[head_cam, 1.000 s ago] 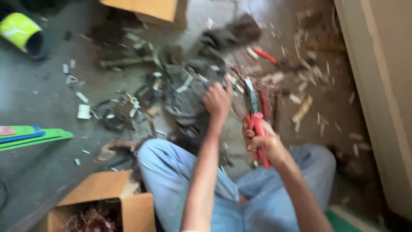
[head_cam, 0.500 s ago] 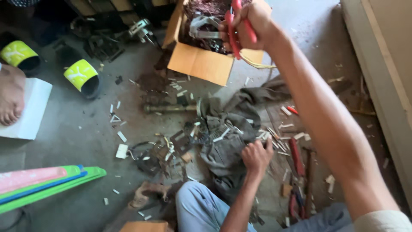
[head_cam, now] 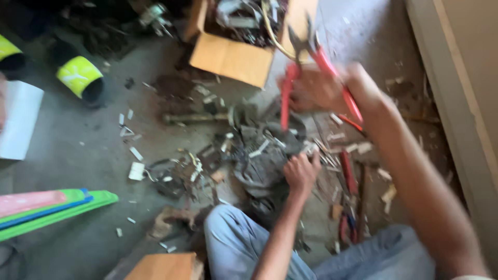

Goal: The person sits on the floor of a cluttered workshop and uses red-handled pliers to pull and strip copper windings out of disassembled electric motor parts, dropping the extracted copper into a cardboard box beside them while other scrap metal parts lie scattered around.

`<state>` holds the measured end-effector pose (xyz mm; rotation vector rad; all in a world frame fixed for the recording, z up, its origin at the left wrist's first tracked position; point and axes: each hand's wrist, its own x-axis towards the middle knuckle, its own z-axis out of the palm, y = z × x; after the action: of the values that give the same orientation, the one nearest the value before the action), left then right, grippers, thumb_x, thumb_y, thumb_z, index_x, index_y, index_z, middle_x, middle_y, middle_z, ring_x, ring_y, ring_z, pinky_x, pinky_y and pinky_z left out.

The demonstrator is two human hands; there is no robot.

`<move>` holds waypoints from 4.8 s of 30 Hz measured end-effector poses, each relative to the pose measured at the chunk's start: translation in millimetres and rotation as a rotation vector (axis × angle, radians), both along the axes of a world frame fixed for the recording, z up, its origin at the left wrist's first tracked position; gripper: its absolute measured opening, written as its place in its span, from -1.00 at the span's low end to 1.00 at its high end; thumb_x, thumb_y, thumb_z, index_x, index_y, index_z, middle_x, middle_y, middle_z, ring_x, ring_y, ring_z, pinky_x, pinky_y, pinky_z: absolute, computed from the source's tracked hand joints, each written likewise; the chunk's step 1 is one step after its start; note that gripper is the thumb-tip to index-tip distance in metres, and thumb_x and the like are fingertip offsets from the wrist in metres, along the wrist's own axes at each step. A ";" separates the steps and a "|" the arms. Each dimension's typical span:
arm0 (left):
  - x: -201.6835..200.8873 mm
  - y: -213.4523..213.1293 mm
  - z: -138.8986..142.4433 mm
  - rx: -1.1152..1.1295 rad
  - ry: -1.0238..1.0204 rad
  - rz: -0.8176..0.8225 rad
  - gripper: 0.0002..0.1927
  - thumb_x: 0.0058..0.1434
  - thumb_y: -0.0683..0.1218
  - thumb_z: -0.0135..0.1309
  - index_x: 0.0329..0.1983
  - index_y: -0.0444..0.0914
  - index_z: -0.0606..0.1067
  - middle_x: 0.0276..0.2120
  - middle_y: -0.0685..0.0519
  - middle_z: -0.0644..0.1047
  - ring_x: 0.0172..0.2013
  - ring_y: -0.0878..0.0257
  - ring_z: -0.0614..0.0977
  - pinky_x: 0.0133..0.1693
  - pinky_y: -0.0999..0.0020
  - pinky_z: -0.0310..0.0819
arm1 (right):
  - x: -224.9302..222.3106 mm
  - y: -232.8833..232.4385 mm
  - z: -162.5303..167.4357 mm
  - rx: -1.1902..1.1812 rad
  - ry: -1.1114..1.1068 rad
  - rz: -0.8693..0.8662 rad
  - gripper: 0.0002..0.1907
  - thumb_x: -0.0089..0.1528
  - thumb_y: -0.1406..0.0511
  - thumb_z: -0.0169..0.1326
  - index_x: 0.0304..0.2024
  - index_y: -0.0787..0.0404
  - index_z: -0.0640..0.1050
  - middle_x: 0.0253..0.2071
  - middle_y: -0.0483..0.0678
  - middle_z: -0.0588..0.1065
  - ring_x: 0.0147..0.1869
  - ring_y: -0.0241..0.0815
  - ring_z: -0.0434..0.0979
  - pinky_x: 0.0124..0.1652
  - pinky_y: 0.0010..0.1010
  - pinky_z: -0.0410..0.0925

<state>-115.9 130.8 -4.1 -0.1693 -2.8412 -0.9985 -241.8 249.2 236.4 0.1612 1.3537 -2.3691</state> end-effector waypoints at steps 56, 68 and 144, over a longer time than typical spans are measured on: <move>0.0 10.7 2.3 -0.115 -0.093 -0.011 -0.46 0.32 0.20 -0.08 -0.52 -0.27 0.62 -0.52 -0.23 0.60 -0.41 -0.25 0.64 -0.29 -0.17 0.49 | 299.4 -41.4 -205.5 -1.278 -0.505 -0.289 -0.63 -0.01 0.42 -0.02 -0.14 0.27 0.29 -0.39 -0.09 0.24 -0.43 -0.30 0.18 -0.49 -0.49 0.18; -0.9 12.7 1.7 -0.187 -0.087 -0.001 -0.44 0.31 0.22 -0.05 -0.53 -0.29 0.62 -0.50 -0.27 0.60 -0.38 -0.29 0.63 -0.27 -0.21 0.47 | 307.0 -74.4 -230.8 -0.734 -0.463 -0.391 -0.61 0.11 0.46 0.00 0.02 0.21 0.38 -0.35 -0.13 0.36 -0.43 -0.29 0.35 -0.44 -0.41 0.31; -8.3 35.6 -33.5 -0.201 0.270 0.033 -0.45 0.42 0.18 -0.08 -0.66 -0.16 0.38 -0.59 -0.16 0.53 -0.51 -0.16 0.59 -0.45 -0.11 0.44 | 479.6 -22.3 -115.8 0.113 -0.456 -0.549 -0.55 -0.13 0.37 0.01 -0.17 0.17 0.26 -0.46 -0.16 0.22 -0.59 -0.35 0.20 -0.67 -0.48 0.16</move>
<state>-124.2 166.3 -37.6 -0.2541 -2.6793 -0.6275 237.8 226.9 120.7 1.1604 1.3263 -2.4374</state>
